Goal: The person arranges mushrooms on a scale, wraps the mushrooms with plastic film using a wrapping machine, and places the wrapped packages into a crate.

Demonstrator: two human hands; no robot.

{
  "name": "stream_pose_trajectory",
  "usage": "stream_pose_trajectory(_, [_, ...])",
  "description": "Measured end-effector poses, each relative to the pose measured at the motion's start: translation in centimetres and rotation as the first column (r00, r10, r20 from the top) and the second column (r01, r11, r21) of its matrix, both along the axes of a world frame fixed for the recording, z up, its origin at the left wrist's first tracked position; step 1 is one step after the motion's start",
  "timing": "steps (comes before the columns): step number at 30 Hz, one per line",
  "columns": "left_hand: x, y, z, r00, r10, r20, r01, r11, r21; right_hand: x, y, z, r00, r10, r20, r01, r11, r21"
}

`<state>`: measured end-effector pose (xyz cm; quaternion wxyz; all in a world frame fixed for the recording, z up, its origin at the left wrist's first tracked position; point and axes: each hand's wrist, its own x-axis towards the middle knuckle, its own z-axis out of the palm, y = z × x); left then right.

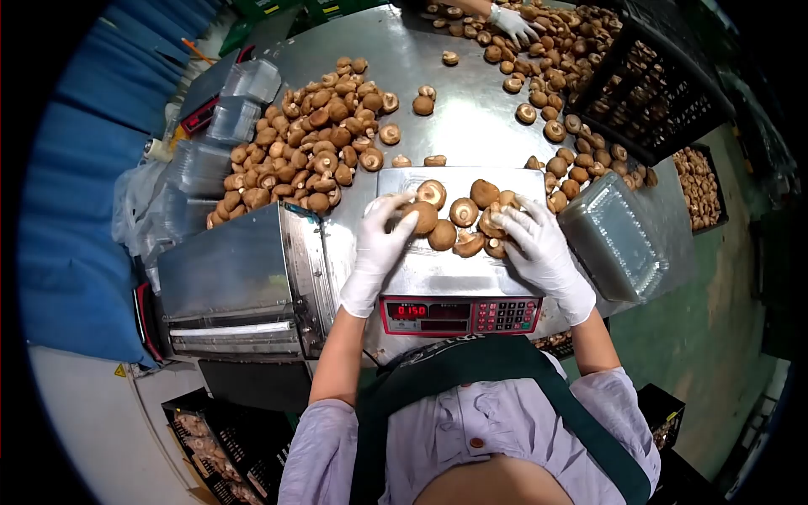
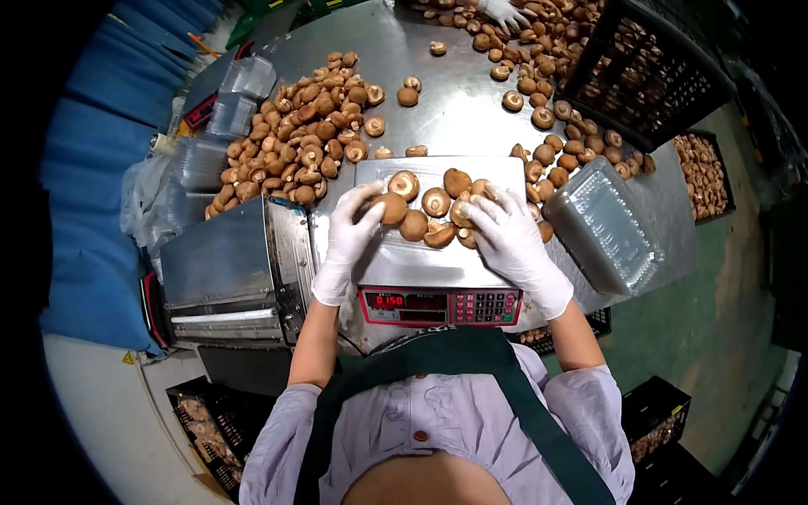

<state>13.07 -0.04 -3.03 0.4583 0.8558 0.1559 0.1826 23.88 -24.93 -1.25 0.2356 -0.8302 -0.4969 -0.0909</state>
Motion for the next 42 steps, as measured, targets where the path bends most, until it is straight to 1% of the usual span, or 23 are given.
stream_pose_trajectory(1, [0.5,-0.1,-0.8,0.997,0.013,-0.071,0.003,0.975,0.224,0.3,0.2,-0.7,0.998,0.054,0.014,-0.054,0.998,0.007])
stream_pose_trajectory(2, [0.7,-0.2,-1.2,0.998,0.019,-0.068,0.001,0.959,0.283,0.6,0.4,-1.2,0.997,0.071,0.035,-0.072,0.997,0.020])
stream_pose_trajectory(6, [0.6,-1.1,-0.8,0.999,-0.022,0.032,0.018,0.992,0.123,0.8,0.5,-0.2,0.999,-0.007,-0.043,0.011,0.997,0.077])
stream_pose_trajectory(8, [0.5,-1.2,-0.3,0.998,0.005,0.067,-0.008,0.999,0.044,0.5,1.3,1.7,0.812,0.009,-0.583,0.195,0.938,0.285])
stream_pose_trajectory(9, [0.5,-1.4,-0.1,0.998,0.003,0.064,-0.006,0.999,0.046,0.4,1.9,1.6,0.810,0.008,-0.586,0.197,0.938,0.286])
stream_pose_trajectory(11, [0.7,-2.0,0.2,0.993,-0.113,0.024,0.105,0.970,0.218,1.0,3.2,1.3,0.814,-0.018,-0.581,0.247,0.915,0.318])
stream_pose_trajectory(13, [1.0,-3.0,-0.4,0.973,-0.140,-0.185,0.214,0.848,0.485,2.5,5.0,-1.4,0.962,-0.131,-0.239,0.166,0.978,0.130])
stream_pose_trajectory(15, [0.8,-3.7,-1.1,0.981,-0.088,-0.173,0.173,0.798,0.578,2.2,5.6,-1.5,0.987,-0.162,-0.010,0.162,0.978,0.134])
stream_pose_trajectory(19, [0.1,-2.7,-1.2,0.993,-0.121,0.011,0.110,0.936,0.335,2.4,4.7,-1.3,0.956,-0.109,-0.274,0.183,0.948,0.261])
stream_pose_trajectory(21, [-0.9,-1.6,-0.3,0.999,0.038,-0.001,-0.038,0.990,0.136,2.0,3.3,-0.1,0.916,-0.122,-0.382,0.267,0.896,0.354])
stream_pose_trajectory(23, [-0.9,0.7,-0.3,0.970,0.235,-0.062,-0.228,0.969,0.096,1.8,1.4,0.6,0.891,-0.155,-0.427,0.323,0.877,0.356])
stream_pose_trajectory(25, [-1.3,4.7,-3.8,0.949,0.271,-0.164,-0.240,0.953,0.185,1.7,-0.6,0.3,0.869,-0.198,-0.454,0.370,0.869,0.329])
stream_pose_trajectory(27, [-1.4,7.7,-8.3,0.961,0.158,-0.227,-0.148,0.987,0.058,1.4,-2.2,-0.3,0.841,-0.199,-0.503,0.392,0.865,0.312])
stream_pose_trajectory(28, [-1.1,8.0,-8.7,0.953,0.055,-0.298,-0.088,0.991,-0.100,1.2,-2.7,-0.4,0.815,-0.201,-0.544,0.416,0.857,0.305])
stream_pose_trajectory(29, [-1.1,8.0,-9.3,0.954,0.050,-0.295,-0.083,0.991,-0.101,1.0,-3.1,-0.6,0.786,-0.204,-0.584,0.441,0.847,0.298])
stream_pose_trajectory(31, [-0.8,7.4,-9.3,0.906,0.138,-0.400,-0.077,0.984,0.163,0.5,-3.4,-0.4,0.780,-0.219,-0.586,0.456,0.840,0.293])
stream_pose_trajectory(33, [-0.2,8.3,-10.0,0.929,0.190,-0.318,-0.166,0.981,0.100,0.0,-3.6,0.3,0.797,-0.220,-0.563,0.436,0.854,0.283])
stream_pose_trajectory(35, [-0.5,8.2,-9.1,0.889,0.385,-0.246,-0.401,0.916,-0.015,-0.2,-3.8,0.4,0.806,-0.244,-0.539,0.447,0.847,0.286])
stream_pose_trajectory(36, [-0.3,8.4,-8.3,0.877,0.464,-0.123,-0.456,0.886,0.087,-0.3,-3.8,0.5,0.814,-0.243,-0.527,0.441,0.850,0.289])
stream_pose_trajectory(37, [-0.3,8.1,-7.6,0.885,0.466,-0.019,-0.464,0.875,-0.136,-0.3,-3.8,0.5,0.824,-0.240,-0.513,0.431,0.853,0.293])
stream_pose_trajectory(39, [0.4,6.2,-4.2,0.891,0.438,0.116,-0.403,0.884,-0.238,-0.4,-3.6,0.5,0.825,-0.244,-0.509,0.431,0.855,0.288])
stream_pose_trajectory(41, [1.0,2.2,1.4,0.930,0.295,0.219,-0.290,0.955,-0.054,-0.3,-3.2,0.5,0.837,-0.216,-0.503,0.408,0.859,0.309])
stream_pose_trajectory(42, [1.9,2.0,0.7,0.895,0.076,0.440,-0.199,0.949,0.243,-0.3,-3.0,0.6,0.846,-0.218,-0.486,0.399,0.864,0.307])
